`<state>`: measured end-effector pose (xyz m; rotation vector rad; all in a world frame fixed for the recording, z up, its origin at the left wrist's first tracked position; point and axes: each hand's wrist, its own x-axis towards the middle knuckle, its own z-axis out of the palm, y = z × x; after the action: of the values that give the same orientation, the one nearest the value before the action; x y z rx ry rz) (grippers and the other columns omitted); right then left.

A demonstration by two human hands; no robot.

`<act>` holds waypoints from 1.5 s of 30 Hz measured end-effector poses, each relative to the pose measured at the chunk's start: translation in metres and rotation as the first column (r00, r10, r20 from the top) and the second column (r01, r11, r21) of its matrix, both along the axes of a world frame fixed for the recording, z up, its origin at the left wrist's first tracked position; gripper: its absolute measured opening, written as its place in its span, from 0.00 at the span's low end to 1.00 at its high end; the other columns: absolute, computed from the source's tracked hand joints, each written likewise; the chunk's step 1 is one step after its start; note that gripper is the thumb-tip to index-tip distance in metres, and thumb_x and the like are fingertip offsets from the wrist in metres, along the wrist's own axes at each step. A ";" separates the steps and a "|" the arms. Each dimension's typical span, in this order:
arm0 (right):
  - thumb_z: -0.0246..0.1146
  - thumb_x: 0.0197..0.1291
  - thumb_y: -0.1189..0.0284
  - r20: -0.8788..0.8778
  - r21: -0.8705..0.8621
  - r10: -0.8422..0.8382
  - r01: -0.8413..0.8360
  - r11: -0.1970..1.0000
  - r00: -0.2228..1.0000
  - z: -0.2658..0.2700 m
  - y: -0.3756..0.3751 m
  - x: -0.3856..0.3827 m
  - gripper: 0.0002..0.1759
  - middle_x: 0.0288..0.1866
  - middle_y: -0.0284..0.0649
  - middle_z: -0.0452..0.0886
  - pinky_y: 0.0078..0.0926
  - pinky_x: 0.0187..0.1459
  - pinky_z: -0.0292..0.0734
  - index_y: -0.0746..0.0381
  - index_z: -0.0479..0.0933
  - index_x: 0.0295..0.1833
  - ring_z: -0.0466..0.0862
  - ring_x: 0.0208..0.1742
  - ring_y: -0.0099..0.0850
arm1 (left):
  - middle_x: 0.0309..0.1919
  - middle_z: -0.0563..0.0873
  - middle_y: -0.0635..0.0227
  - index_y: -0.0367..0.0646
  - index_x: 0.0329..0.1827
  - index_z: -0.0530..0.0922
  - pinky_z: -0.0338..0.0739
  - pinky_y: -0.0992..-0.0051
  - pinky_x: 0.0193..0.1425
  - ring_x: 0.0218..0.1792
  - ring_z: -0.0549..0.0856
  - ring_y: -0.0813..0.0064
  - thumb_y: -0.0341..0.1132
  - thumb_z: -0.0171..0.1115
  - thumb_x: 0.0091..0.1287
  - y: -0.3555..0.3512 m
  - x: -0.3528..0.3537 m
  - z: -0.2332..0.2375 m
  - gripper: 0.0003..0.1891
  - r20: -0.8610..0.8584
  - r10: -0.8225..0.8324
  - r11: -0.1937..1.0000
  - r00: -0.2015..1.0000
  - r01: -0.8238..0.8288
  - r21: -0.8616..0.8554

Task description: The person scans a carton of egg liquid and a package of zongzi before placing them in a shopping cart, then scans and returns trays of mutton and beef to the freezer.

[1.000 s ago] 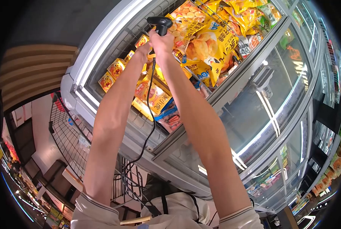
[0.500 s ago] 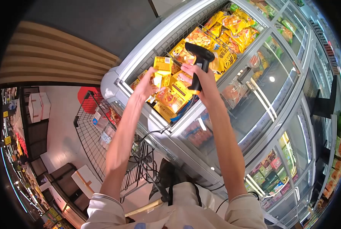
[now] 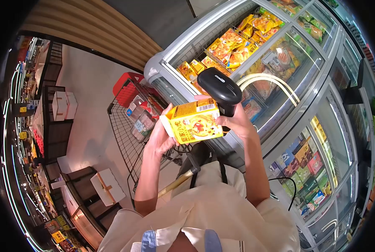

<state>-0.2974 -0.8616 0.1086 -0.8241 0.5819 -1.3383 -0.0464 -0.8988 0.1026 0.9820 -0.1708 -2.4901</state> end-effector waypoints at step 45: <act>0.72 0.67 0.71 -0.507 -0.226 -0.441 0.380 0.897 0.741 0.046 0.044 0.097 0.16 0.46 0.39 0.87 0.26 0.48 0.80 0.70 0.81 0.54 0.84 0.43 0.22 | 0.64 0.83 0.56 0.42 0.72 0.71 0.83 0.62 0.62 0.59 0.87 0.64 0.61 0.46 0.80 0.053 -0.010 0.059 0.33 -0.206 0.584 0.681 0.785 -0.613 -0.401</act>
<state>-0.2009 -0.8178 0.1547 -1.2362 1.2131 -1.5438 -0.0560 -0.8457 0.1611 0.6220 -0.3286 -1.7491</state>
